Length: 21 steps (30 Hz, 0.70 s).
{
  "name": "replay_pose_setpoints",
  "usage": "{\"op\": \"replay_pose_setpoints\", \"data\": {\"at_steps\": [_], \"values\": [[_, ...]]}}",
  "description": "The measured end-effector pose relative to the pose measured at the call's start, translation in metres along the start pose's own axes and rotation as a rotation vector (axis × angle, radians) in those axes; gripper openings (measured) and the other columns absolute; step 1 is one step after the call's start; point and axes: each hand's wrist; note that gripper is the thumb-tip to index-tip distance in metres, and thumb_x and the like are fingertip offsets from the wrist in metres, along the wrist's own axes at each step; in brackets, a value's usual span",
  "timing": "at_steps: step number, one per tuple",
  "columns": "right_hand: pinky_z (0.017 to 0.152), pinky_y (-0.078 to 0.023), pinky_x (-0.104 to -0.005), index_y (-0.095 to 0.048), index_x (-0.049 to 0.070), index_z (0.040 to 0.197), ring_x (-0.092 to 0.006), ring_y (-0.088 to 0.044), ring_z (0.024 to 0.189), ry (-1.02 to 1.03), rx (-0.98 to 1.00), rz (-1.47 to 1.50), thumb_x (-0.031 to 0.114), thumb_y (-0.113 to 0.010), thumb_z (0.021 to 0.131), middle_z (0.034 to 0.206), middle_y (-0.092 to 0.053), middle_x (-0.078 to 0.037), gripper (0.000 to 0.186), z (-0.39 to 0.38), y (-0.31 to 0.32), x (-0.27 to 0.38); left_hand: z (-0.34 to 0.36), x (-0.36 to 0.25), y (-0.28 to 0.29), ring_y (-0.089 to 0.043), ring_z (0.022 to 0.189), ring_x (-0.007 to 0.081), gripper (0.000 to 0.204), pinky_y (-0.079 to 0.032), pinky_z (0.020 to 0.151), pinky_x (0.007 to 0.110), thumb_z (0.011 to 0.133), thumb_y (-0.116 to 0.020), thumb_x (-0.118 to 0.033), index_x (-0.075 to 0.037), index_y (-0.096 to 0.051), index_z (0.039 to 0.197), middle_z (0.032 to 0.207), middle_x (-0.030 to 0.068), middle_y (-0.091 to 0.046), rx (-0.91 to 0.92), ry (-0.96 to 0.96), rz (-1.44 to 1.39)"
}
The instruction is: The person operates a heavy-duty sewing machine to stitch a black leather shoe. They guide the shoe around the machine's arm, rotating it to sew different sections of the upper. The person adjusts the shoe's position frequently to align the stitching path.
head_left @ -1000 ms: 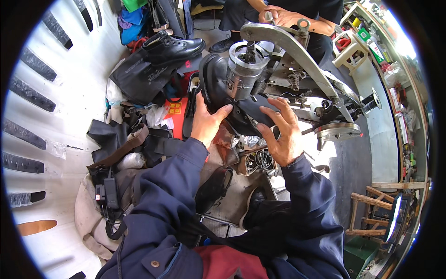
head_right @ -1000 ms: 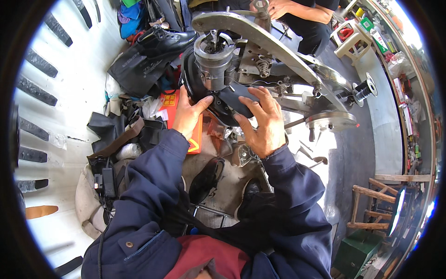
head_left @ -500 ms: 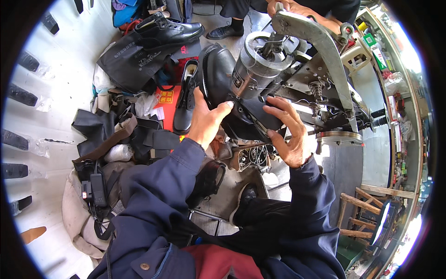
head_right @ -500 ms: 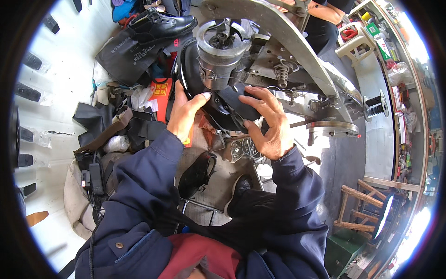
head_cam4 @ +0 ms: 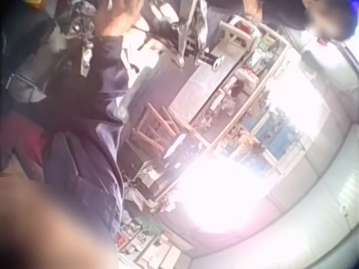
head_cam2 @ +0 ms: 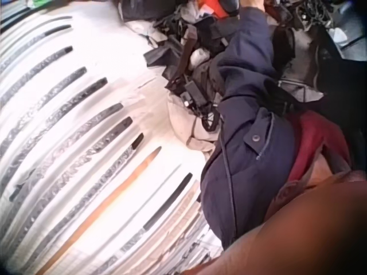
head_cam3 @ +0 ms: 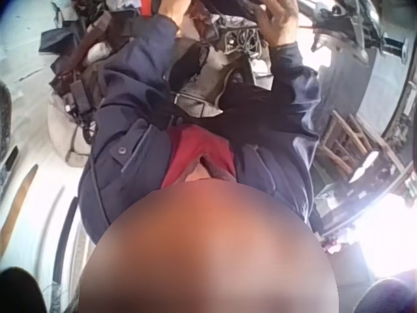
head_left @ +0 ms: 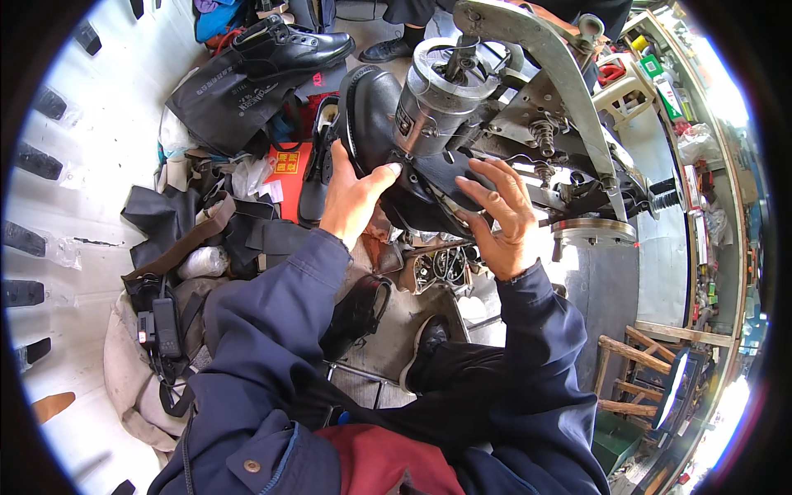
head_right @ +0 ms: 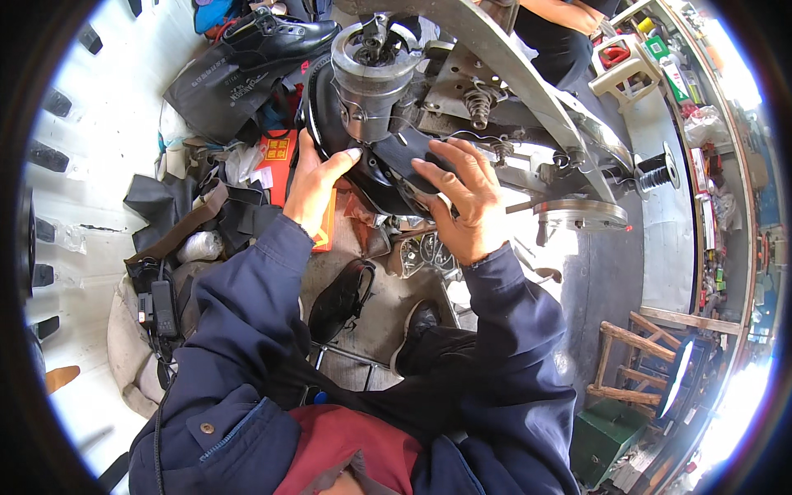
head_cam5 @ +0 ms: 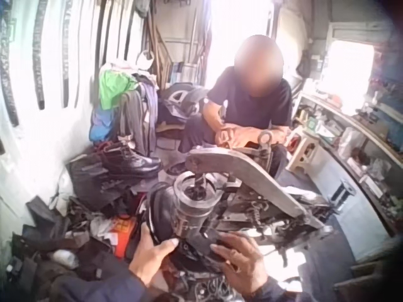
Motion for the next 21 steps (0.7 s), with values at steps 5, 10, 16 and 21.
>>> {"op": "replay_pose_setpoints", "data": {"at_steps": [5, 10, 16, 21], "values": [[0.102, -0.047, -0.0422, -0.077, 0.007, 0.105, -0.0337, -0.057, 0.122, 0.082, -0.057, -0.041, -0.009, -0.067, 0.067, 0.121, -0.069, -0.011, 0.042, 0.003, -0.008, -0.001, -0.002, -0.002, 0.000, -0.057, 0.114, 0.0232, 0.075, -0.044, 0.103, 0.033, 0.081, -0.073, -0.019, 0.004, -0.034, 0.141, 0.130, 0.0171, -0.055, 0.004, 0.001, 0.013], [0.096, -0.050, -0.0411, -0.076, 0.006, 0.101, -0.0323, -0.060, 0.114, 0.184, -0.122, -0.083, -0.012, -0.064, 0.067, 0.113, -0.072, -0.009, 0.040, 0.003, -0.013, -0.006, -0.003, -0.002, -0.005, -0.058, 0.113, 0.0239, 0.082, -0.045, 0.101, 0.034, 0.079, -0.076, -0.019, 0.002, -0.031, 0.144, 0.128, 0.0165, -0.055, -0.140, -0.086, 0.145], [0.089, -0.052, -0.0410, -0.076, 0.009, 0.096, -0.0305, -0.063, 0.109, 0.224, -0.160, -0.107, -0.004, -0.070, 0.066, 0.109, -0.072, -0.006, 0.034, 0.000, -0.019, -0.010, -0.013, -0.016, -0.008, -0.049, 0.113, 0.0289, 0.087, -0.042, 0.100, 0.042, 0.071, -0.082, -0.016, -0.005, -0.034, 0.143, 0.130, 0.0172, -0.046, -0.319, -0.476, 0.625], [0.090, -0.052, -0.0407, -0.077, 0.010, 0.095, -0.0297, -0.063, 0.109, 0.229, -0.168, -0.109, -0.002, -0.071, 0.063, 0.110, -0.072, -0.005, 0.035, -0.002, -0.022, -0.013, -0.014, -0.026, -0.008, -0.054, 0.098, 0.0304, 0.042, -0.042, 0.085, 0.043, 0.074, -0.078, -0.012, -0.011, -0.063, 0.113, 0.100, 0.0090, -0.058, -0.236, -0.795, 0.834]]}}
Point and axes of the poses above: each hand's wrist, its own z-axis towards the middle knuckle, its own y-axis out of the back of the hand, x = y × z
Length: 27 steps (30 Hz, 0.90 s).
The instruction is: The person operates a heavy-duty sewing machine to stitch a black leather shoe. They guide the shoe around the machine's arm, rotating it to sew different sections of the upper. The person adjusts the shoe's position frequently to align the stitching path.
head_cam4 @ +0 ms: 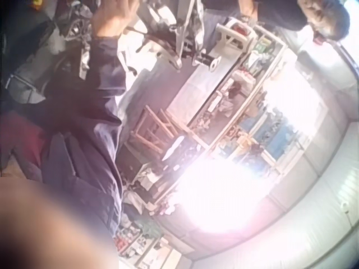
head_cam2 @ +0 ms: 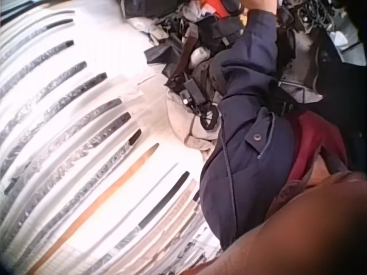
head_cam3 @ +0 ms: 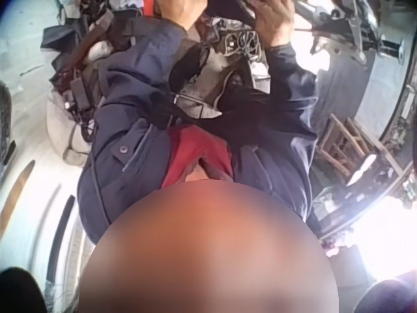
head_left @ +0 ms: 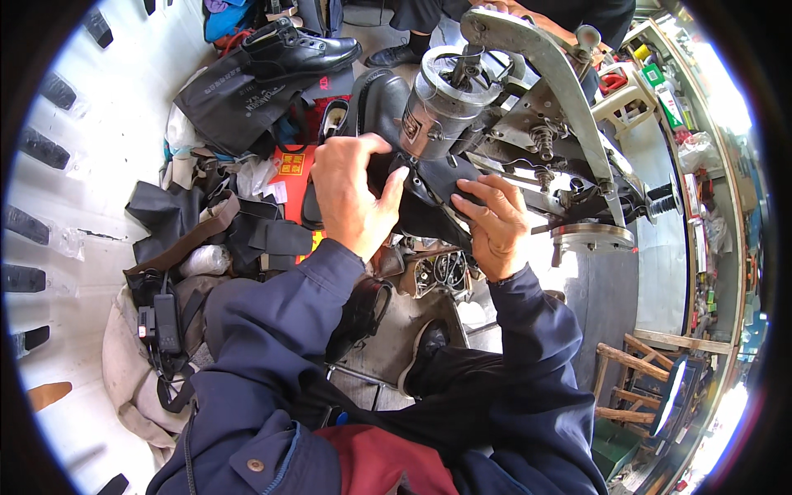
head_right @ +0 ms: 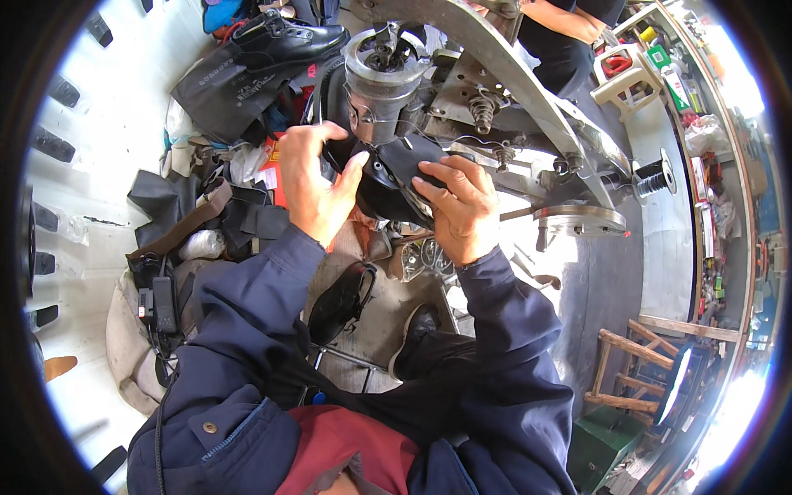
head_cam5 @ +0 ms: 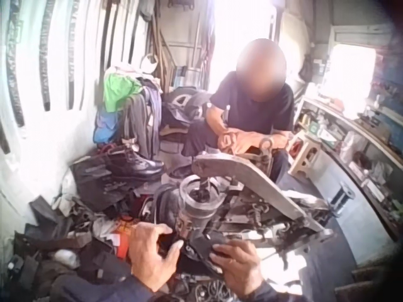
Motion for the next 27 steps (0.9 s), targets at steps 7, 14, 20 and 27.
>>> {"op": "replay_pose_setpoints", "data": {"at_steps": [7, 14, 20, 27], "values": [[0.090, -0.051, -0.0405, -0.077, 0.013, 0.096, -0.0283, -0.062, 0.110, 0.001, -0.008, -0.010, -0.002, -0.071, 0.062, 0.112, -0.072, -0.003, 0.037, -0.005, -0.003, -0.001, -0.006, -0.013, -0.001, -0.055, 0.089, 0.0267, 0.022, -0.045, 0.081, 0.040, 0.081, -0.067, -0.002, -0.016, -0.075, 0.096, 0.093, 0.0070, -0.057, 0.160, 0.034, 0.052], [0.093, -0.047, -0.0413, -0.077, 0.015, 0.098, -0.0278, -0.060, 0.113, -0.013, 0.010, -0.026, 0.001, -0.072, 0.064, 0.116, -0.070, -0.002, 0.037, -0.008, -0.003, 0.002, -0.014, -0.024, -0.012, -0.051, 0.109, 0.0371, 0.019, -0.044, 0.091, 0.047, 0.078, -0.080, -0.024, -0.012, -0.070, 0.089, 0.111, 0.0178, -0.053, 0.069, 0.170, 0.014], [0.095, -0.044, -0.0431, -0.078, 0.015, 0.097, -0.0275, -0.059, 0.113, -0.008, 0.006, -0.044, 0.002, -0.073, 0.063, 0.119, -0.068, -0.003, 0.037, -0.007, -0.001, 0.006, -0.023, -0.024, -0.027, -0.039, 0.130, 0.0425, 0.072, -0.034, 0.109, 0.051, 0.070, -0.082, -0.015, -0.008, -0.044, 0.131, 0.136, 0.0237, -0.043, -0.069, 0.285, -0.071], [0.095, -0.043, -0.0434, -0.078, 0.014, 0.096, -0.0275, -0.059, 0.113, 0.019, 0.001, -0.077, 0.001, -0.073, 0.062, 0.121, -0.068, -0.004, 0.036, -0.007, -0.001, 0.008, -0.032, -0.020, -0.040, -0.041, 0.133, 0.0295, 0.087, -0.032, 0.113, 0.041, 0.080, -0.076, -0.014, -0.004, -0.026, 0.151, 0.148, 0.0205, -0.038, -0.081, 0.634, -0.522]]}}
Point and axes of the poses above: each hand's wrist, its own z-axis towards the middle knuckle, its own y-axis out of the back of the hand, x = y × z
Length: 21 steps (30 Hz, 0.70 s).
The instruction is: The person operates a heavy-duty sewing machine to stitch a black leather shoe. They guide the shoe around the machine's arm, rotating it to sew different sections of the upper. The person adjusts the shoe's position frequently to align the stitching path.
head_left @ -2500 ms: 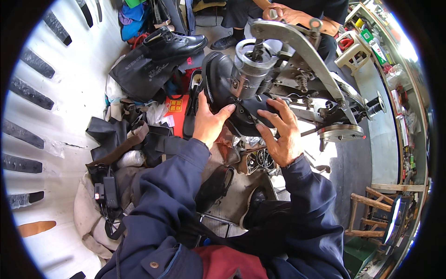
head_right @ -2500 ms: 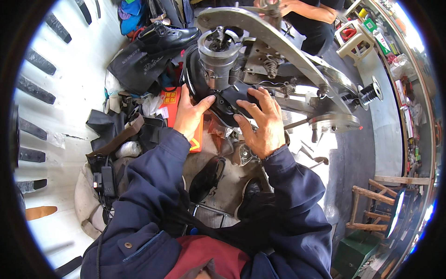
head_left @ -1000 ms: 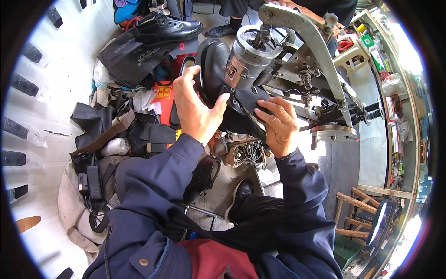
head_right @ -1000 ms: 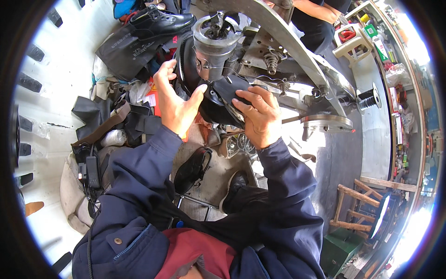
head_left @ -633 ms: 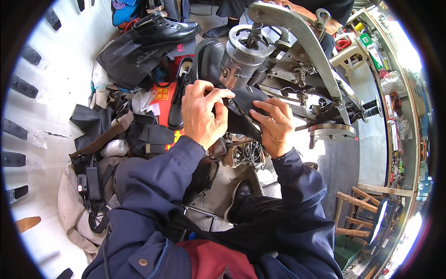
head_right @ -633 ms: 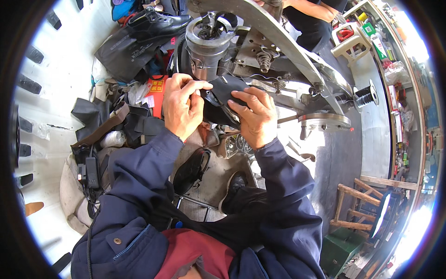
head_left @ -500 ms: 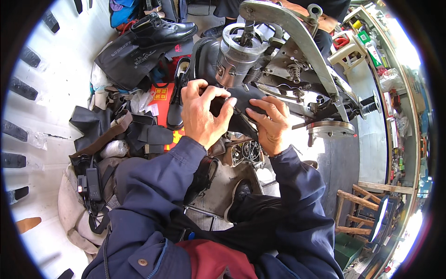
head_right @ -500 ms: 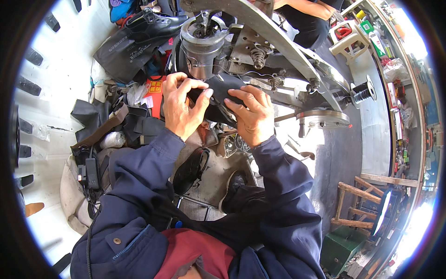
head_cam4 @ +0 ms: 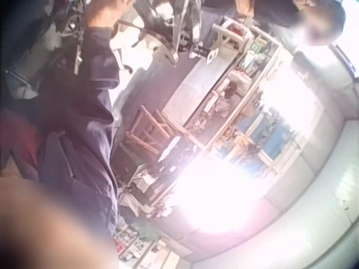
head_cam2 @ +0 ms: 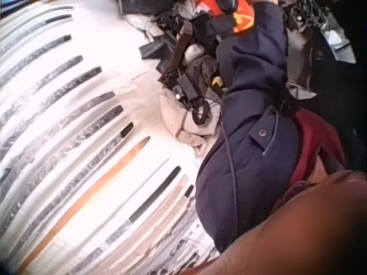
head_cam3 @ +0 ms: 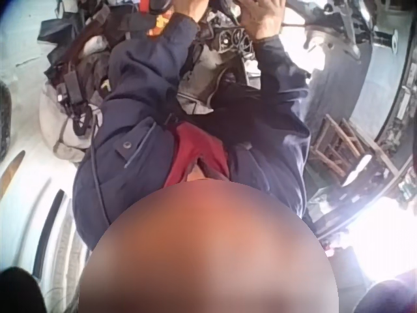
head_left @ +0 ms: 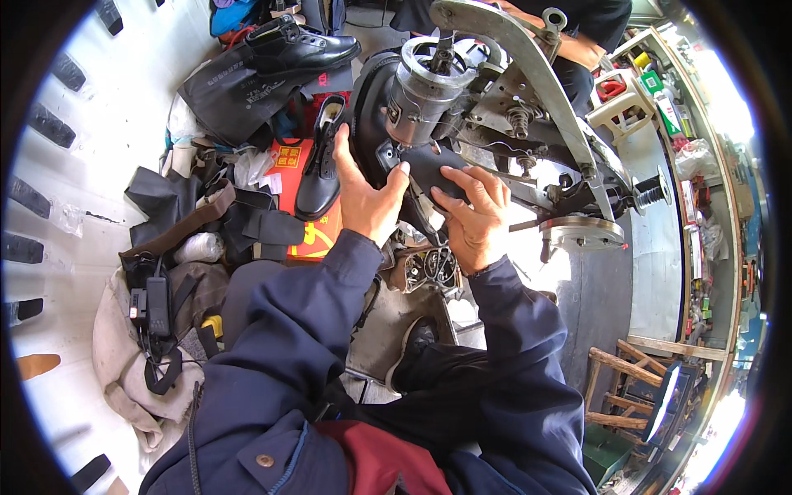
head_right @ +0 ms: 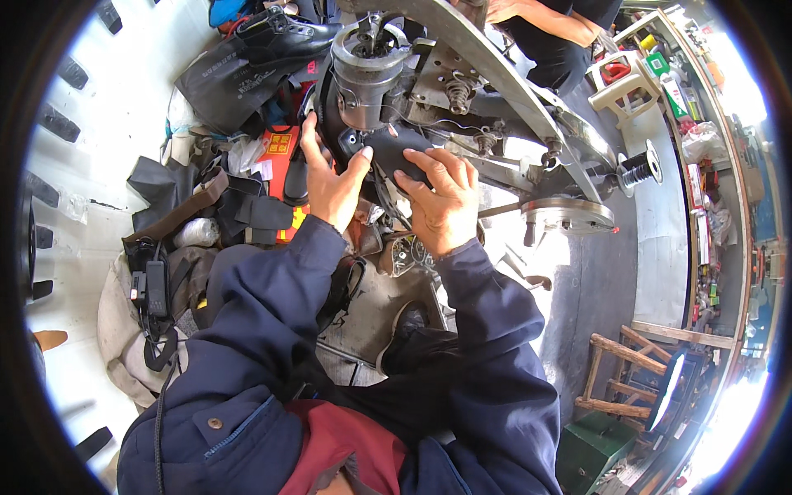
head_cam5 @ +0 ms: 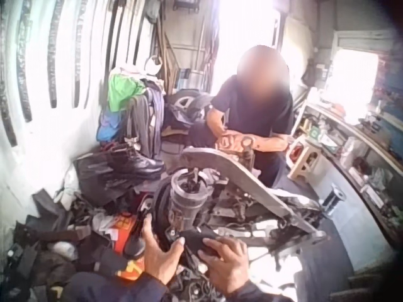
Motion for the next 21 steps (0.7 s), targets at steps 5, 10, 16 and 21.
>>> {"op": "replay_pose_setpoints", "data": {"at_steps": [5, 10, 16, 21], "values": [[0.096, -0.043, -0.0439, -0.077, 0.014, 0.095, -0.0274, -0.059, 0.113, 0.005, -0.001, 0.004, 0.001, -0.073, 0.062, 0.122, -0.067, -0.004, 0.036, -0.001, -0.001, 0.002, -0.001, 0.008, -0.006, -0.030, 0.145, 0.0312, 0.095, -0.024, 0.119, 0.037, 0.087, -0.073, -0.021, -0.001, -0.012, 0.157, 0.157, 0.0254, -0.027, 0.041, 0.029, -0.184], [0.097, -0.043, -0.0450, -0.077, 0.012, 0.094, -0.0276, -0.059, 0.113, 0.013, 0.010, -0.016, 0.000, -0.072, 0.061, 0.122, -0.067, -0.004, 0.036, 0.000, -0.002, 0.005, 0.004, 0.008, -0.002, -0.030, 0.145, 0.0322, 0.097, -0.023, 0.120, 0.037, 0.085, -0.074, -0.019, 0.000, -0.012, 0.157, 0.156, 0.0270, -0.027, 0.064, 0.058, -0.120], [0.098, -0.042, -0.0456, -0.076, 0.010, 0.093, -0.0280, -0.059, 0.113, 0.003, 0.019, 0.020, -0.001, -0.072, 0.060, 0.120, -0.068, -0.004, 0.035, 0.002, -0.002, 0.013, 0.009, 0.010, 0.001, -0.026, 0.147, 0.0353, 0.099, -0.021, 0.121, 0.040, 0.081, -0.073, -0.019, 0.003, -0.011, 0.156, 0.157, 0.0291, -0.024, 0.089, 0.103, -0.052], [0.099, -0.042, -0.0455, -0.077, 0.009, 0.095, -0.0303, -0.058, 0.115, -0.033, 0.069, 0.030, 0.000, -0.073, 0.064, 0.122, -0.068, -0.006, 0.033, 0.002, 0.000, 0.015, 0.011, 0.017, 0.002, -0.023, 0.148, 0.0370, 0.100, -0.019, 0.122, 0.041, 0.080, -0.072, -0.017, 0.005, -0.011, 0.156, 0.158, 0.0297, -0.022, 0.116, 0.060, -0.024]]}}
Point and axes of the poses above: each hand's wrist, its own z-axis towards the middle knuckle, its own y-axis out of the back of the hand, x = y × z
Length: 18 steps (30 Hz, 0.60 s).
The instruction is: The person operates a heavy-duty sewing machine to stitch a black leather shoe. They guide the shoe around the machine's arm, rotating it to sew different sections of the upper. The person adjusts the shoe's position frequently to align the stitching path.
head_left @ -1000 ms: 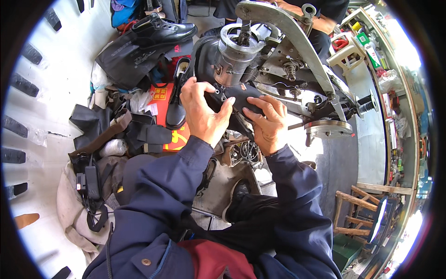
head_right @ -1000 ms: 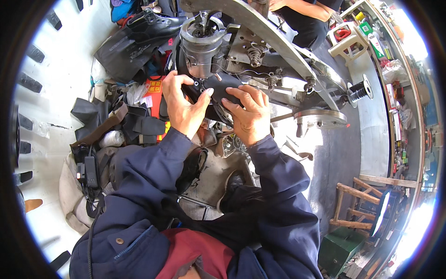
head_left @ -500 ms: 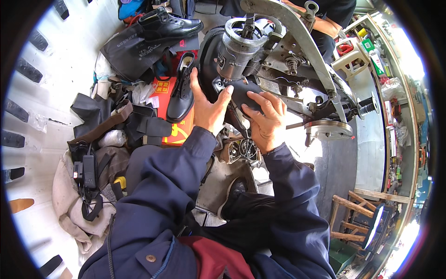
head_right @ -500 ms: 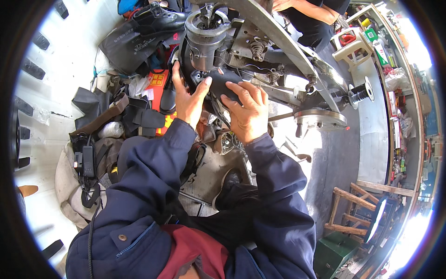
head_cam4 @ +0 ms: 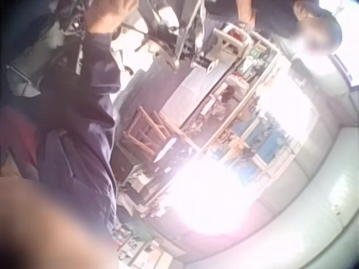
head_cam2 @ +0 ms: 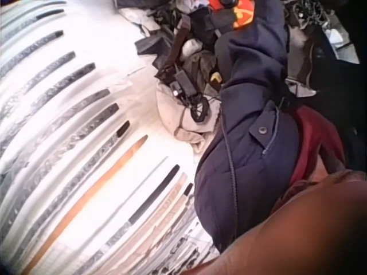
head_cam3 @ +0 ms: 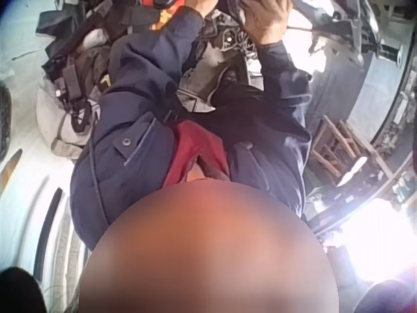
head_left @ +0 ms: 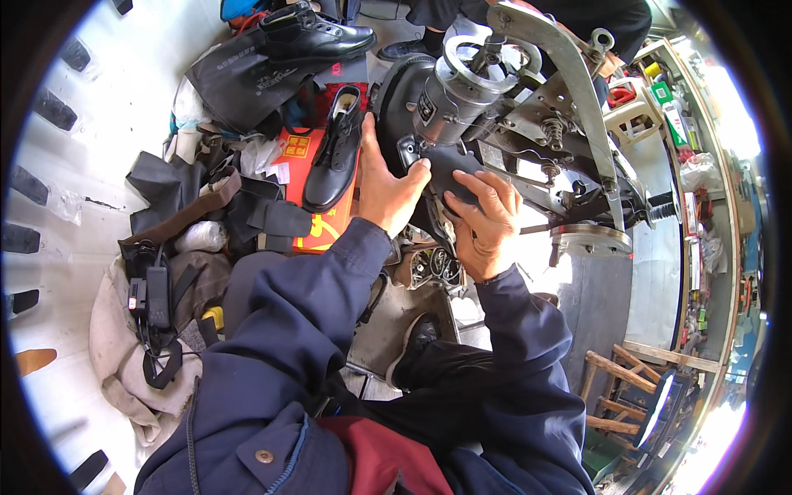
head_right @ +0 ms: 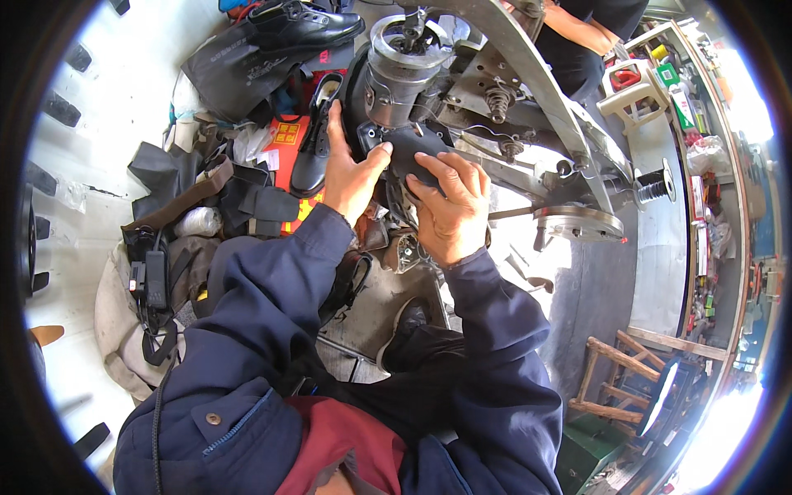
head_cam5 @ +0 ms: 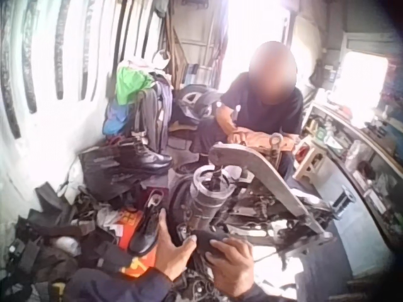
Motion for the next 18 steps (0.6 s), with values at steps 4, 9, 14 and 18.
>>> {"op": "replay_pose_setpoints", "data": {"at_steps": [4, 9, 14, 18], "values": [[0.099, -0.042, -0.0467, -0.076, 0.009, 0.095, -0.0308, -0.058, 0.116, -0.017, 0.031, 0.038, 0.000, -0.073, 0.064, 0.125, -0.066, -0.006, 0.033, 0.003, 0.002, 0.001, 0.000, 0.002, -0.001, -0.047, 0.130, 0.0235, 0.095, -0.039, 0.109, 0.032, 0.085, -0.067, -0.006, -0.002, -0.007, 0.159, 0.150, 0.0217, -0.038, -0.008, -0.072, 0.084], [0.103, -0.040, -0.0478, -0.076, 0.005, 0.099, -0.0357, -0.056, 0.120, -0.036, 0.131, 0.171, 0.012, -0.073, 0.066, 0.128, -0.064, -0.013, 0.034, 0.010, 0.020, 0.000, -0.001, -0.001, 0.000, -0.040, 0.137, 0.0266, 0.097, -0.035, 0.113, 0.034, 0.084, -0.068, -0.008, -0.001, -0.007, 0.159, 0.154, 0.0241, -0.031, -0.014, -0.085, 0.110], [0.099, -0.046, -0.0419, -0.071, 0.000, 0.109, -0.0325, -0.060, 0.114, -0.296, -0.020, 0.356, 0.019, -0.070, 0.084, 0.121, -0.065, -0.019, 0.032, 0.025, 0.017, -0.008, -0.002, -0.005, 0.000, -0.037, 0.140, 0.0289, 0.097, -0.031, 0.116, 0.034, 0.084, -0.068, -0.008, 0.000, -0.006, 0.158, 0.156, 0.0254, -0.027, 0.003, -0.040, 0.086], [0.088, -0.052, -0.0395, -0.070, -0.001, 0.103, -0.0326, -0.068, 0.096, -0.388, -0.006, 0.312, 0.043, -0.078, 0.084, 0.107, -0.070, -0.019, 0.048, 0.039, -0.004, -0.013, -0.001, -0.006, 0.000, -0.033, 0.143, 0.0312, 0.098, -0.028, 0.117, 0.035, 0.084, -0.069, -0.009, 0.001, -0.006, 0.158, 0.157, 0.0265, -0.026, 0.008, -0.048, 0.107]]}}
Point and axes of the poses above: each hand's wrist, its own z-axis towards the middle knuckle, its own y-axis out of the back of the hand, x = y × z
